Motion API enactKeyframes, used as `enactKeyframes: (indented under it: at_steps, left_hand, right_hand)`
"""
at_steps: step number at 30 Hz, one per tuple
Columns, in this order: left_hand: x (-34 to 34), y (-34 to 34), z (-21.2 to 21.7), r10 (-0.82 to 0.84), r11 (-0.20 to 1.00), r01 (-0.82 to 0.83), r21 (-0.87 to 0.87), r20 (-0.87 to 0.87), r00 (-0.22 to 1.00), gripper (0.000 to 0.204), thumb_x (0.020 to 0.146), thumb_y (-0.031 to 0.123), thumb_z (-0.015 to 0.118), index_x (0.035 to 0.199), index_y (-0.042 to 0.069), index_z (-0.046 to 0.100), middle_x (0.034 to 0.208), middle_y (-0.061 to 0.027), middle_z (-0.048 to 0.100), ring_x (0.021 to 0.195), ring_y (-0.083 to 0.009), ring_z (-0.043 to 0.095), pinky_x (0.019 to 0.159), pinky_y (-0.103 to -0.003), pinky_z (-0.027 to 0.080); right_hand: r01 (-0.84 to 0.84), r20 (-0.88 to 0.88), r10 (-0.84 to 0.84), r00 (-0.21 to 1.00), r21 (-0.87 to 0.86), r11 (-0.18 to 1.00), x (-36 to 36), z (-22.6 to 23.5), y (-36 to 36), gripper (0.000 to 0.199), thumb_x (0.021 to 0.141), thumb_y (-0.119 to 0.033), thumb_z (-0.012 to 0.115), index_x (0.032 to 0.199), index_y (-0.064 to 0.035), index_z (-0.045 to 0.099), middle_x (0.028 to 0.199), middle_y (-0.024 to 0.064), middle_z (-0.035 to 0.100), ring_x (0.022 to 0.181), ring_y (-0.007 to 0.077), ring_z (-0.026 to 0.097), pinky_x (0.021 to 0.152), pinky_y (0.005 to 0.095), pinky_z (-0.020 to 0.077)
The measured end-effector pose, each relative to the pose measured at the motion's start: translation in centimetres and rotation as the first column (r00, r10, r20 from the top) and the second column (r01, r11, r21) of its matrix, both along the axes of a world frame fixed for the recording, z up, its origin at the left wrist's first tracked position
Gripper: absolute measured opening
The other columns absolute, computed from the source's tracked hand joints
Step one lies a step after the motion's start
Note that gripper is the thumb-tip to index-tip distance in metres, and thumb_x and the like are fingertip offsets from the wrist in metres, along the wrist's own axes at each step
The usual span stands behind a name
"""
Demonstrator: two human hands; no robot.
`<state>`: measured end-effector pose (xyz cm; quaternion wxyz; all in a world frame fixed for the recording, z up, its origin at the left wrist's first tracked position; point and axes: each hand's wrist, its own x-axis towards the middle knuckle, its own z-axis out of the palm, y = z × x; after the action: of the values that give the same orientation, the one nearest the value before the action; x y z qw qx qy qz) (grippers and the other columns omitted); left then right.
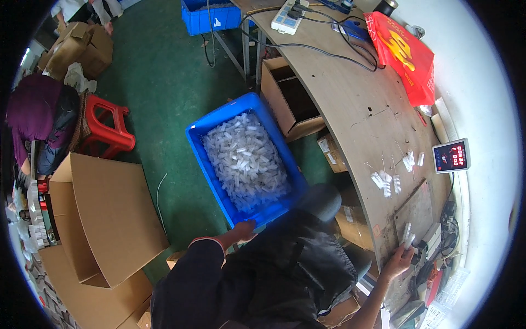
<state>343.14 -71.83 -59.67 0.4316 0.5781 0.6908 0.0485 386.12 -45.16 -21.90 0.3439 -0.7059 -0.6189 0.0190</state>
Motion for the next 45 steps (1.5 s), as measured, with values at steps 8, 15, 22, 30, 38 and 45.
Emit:
enactKeyframes:
  at_steps: [8,15,22,30,38,45]
  left_hand:
    - [-9.4,-7.8,-13.5,0.181,0.97,-0.223,-0.095,-0.329,0.927,0.015,0.074,0.02,0.072,0.084,0.01,0.076,0.086,-0.0144,0.074,0.079,-0.0325,0.074,0.071,-0.048,0.058]
    - [-16.7,0.6,-3.8,0.208,0.975,-0.222,0.001,-0.364,0.908,0.026,0.084,0.008,0.064,0.11,0.005,0.064,0.108,-0.0209,0.07,0.1,-0.0415,0.069,0.082,-0.052,0.056]
    - [-21.7,4.6,1.1,-0.096,0.962,0.003,-0.273,-0.329,0.94,0.042,0.086,0.022,0.074,0.126,0.009,0.064,0.115,-0.0187,0.07,0.107,-0.0398,0.067,0.087,-0.05,0.055]
    - [-9.4,23.6,13.2,0.287,0.594,-0.184,0.783,0.007,0.958,0.023,0.09,0.016,0.069,0.112,0.01,0.067,0.101,-0.0143,0.067,0.092,-0.0354,0.068,0.077,-0.046,0.055]
    - [6.5,34.6,21.8,-0.173,0.67,-0.013,0.742,0.173,0.97,0.031,0.099,0.038,0.059,0.113,0.012,0.068,0.097,-0.0144,0.073,0.095,-0.0348,0.07,0.081,-0.047,0.056]
    - [20.7,33.6,25.5,-0.523,0.601,0.14,0.787,0.255,0.813,0.034,0.094,0.021,0.061,0.126,0.01,0.063,0.126,-0.0205,0.065,0.124,-0.0369,0.058,0.104,-0.049,0.047]
  right_hand:
    - [-0.007,0.339,0.034,0.94,-0.082,0.997,-3.5,-2.1,1.3,0.043,0.096,-0.036,0.064,0.119,0.0012,0.066,0.108,0.0244,0.07,0.094,0.043,0.068,0.079,0.0486,0.0524]
    - [0.001,0.011,-0.001,1.0,0.0,1.0,-1.7,0.9,0.8,0.018,0.098,-0.02,0.068,0.102,-0.0031,0.068,0.068,-0.0013,0.062,0.063,0.0058,0.054,0.059,0.0247,0.0437]
    - [-0.005,0.046,0.006,0.999,-0.009,1.0,-1.5,0.1,0.2,0.018,0.097,-0.021,0.068,0.102,-0.0029,0.068,0.071,-0.0017,0.061,0.063,0.0061,0.052,0.06,0.0246,0.0433]
    - [-0.025,0.123,0.023,0.992,0.016,1.0,-1.8,-0.5,0.3,0.018,0.096,-0.019,0.069,0.103,-0.0026,0.069,0.071,-0.002,0.06,0.064,0.0066,0.052,0.06,0.0243,0.0434]
    - [-0.021,0.048,0.02,0.999,0.026,0.999,-3.7,0.7,0.0,0.013,0.095,-0.014,0.07,0.1,-0.0023,0.069,0.069,-0.0025,0.058,0.062,0.0045,0.05,0.059,0.023,0.0425]
    - [0.03,0.139,-0.037,0.99,0.053,0.998,-2.6,0.9,0.6,0.016,0.091,-0.015,0.071,0.101,-0.0022,0.071,0.071,0.0058,0.065,0.063,0.0107,0.057,0.06,0.0295,0.0479]
